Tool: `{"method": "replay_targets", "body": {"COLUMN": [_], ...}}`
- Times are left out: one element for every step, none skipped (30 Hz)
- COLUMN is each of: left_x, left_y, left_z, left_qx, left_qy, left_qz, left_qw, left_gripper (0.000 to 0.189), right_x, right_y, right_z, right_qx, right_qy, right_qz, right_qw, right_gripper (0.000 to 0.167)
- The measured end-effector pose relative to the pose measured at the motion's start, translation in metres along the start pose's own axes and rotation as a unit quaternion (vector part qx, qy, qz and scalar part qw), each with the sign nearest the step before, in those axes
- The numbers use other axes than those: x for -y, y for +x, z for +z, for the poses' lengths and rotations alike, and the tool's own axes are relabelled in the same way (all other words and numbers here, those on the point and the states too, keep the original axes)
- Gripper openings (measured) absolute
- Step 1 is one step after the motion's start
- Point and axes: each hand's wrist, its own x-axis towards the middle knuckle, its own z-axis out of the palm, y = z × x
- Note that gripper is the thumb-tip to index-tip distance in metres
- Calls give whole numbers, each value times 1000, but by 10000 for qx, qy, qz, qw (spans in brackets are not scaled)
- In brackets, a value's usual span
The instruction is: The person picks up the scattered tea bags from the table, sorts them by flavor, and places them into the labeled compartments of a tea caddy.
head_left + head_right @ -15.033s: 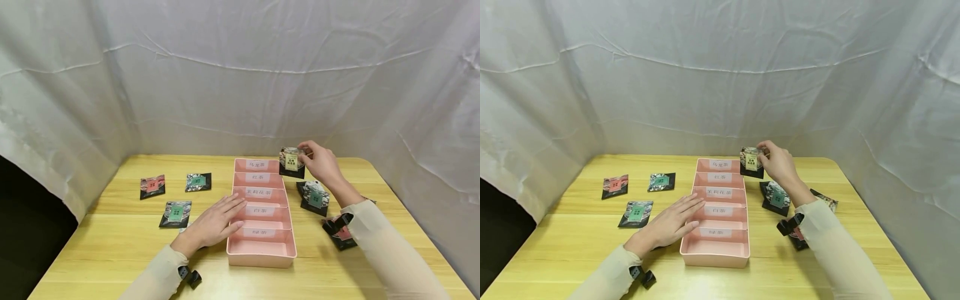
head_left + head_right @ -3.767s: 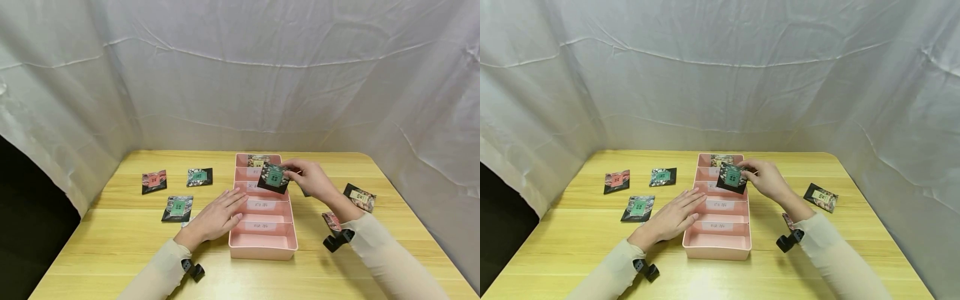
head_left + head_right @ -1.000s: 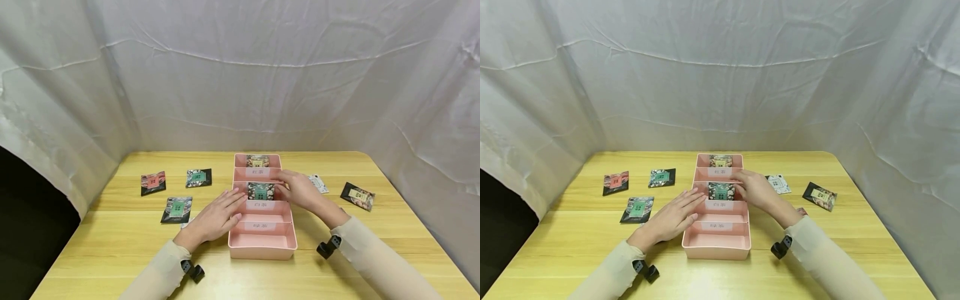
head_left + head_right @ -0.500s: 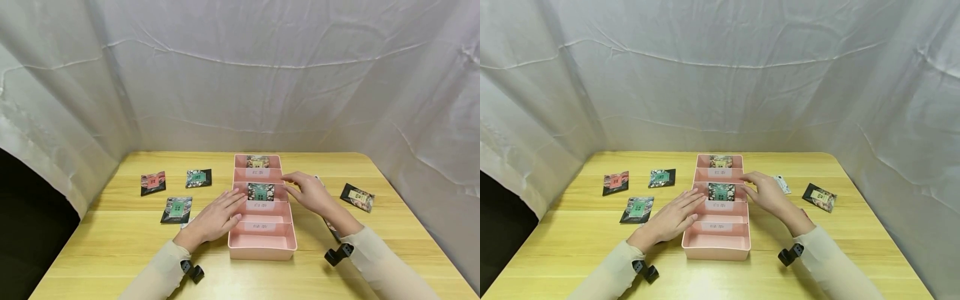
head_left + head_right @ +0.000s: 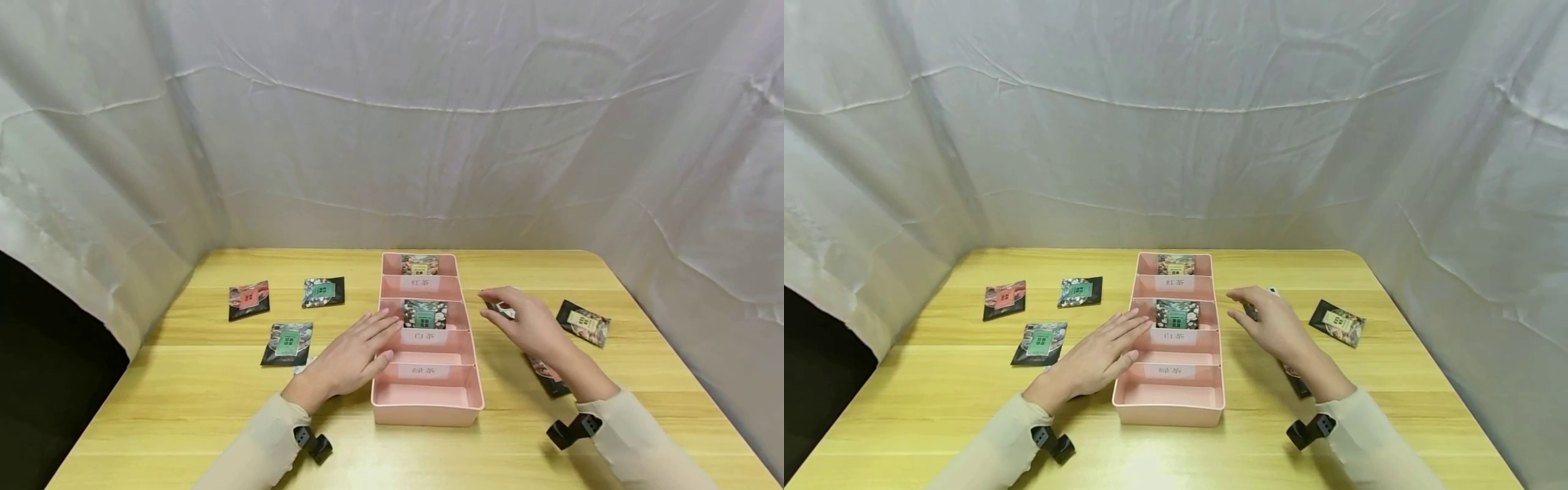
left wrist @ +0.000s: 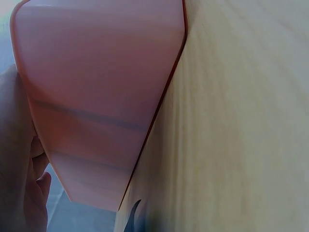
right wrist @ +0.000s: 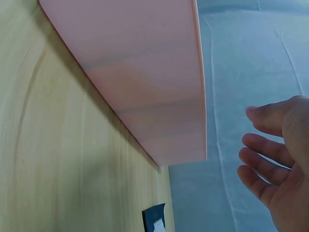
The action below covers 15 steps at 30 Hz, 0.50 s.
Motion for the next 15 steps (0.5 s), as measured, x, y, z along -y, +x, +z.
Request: {"method": "replay_targets", "body": {"left_x": [0,0,0,0,0,1,1,1,1,1,1,1,1,1,1], "left_y": [0,0,0,0,-1,-1,-1,-1,-1,0,0,0,0,0,0], "left_z": [0,0,0,0,0,0,0,0,0,1,0,0,1,1,1], "left_qx": [-2,-4,-6,-10,-15,-26,-34,-41,-51,-53,-57,-56,-53,-52,-51], "left_qy": [5,13,7,5,8,1,-1,-9,-13,-9,-11,-12,-9,-6,-3], "left_qz": [5,8,14,20,28,37,35,41,45,46,48,44,45,47,48], "left_qw": [10000,10000,10000,10000,10000,10000,10000,10000,10000,10000,10000,10000,10000,10000,10000], "left_gripper": [55,55,55,55,55,55,55,55,55,55,55,55,55,55,55], "right_x": [-1,-2,-3,-4,-5,-6,-7,-8,-9,-10,-11,-12,-14,-15,-16], "right_y": [-2,-4,-6,-7,-9,-11,-13,-14,-16,-18,-20,-21,-23,-24,-25], "right_z": [-1,-2,-3,-3,-4,-5,-6,-7,-8,-10,-11,-12,-13,-14,-15], "right_qx": [5,16,31,40,48,49,45,40,25,5,-3,-13,-25,-28,-41], "right_qy": [27,45,51,66,71,70,63,62,68,68,67,82,82,94,91], "right_qz": [37,75,126,165,201,226,250,283,302,307,321,330,339,350,344], "right_qw": [10000,10000,9999,9998,9998,9997,9997,9996,9995,9995,9995,9994,9994,9993,9994], "right_gripper": [35,36,37,37,37,37,38,38,39,39,40,40,40,40,40]}}
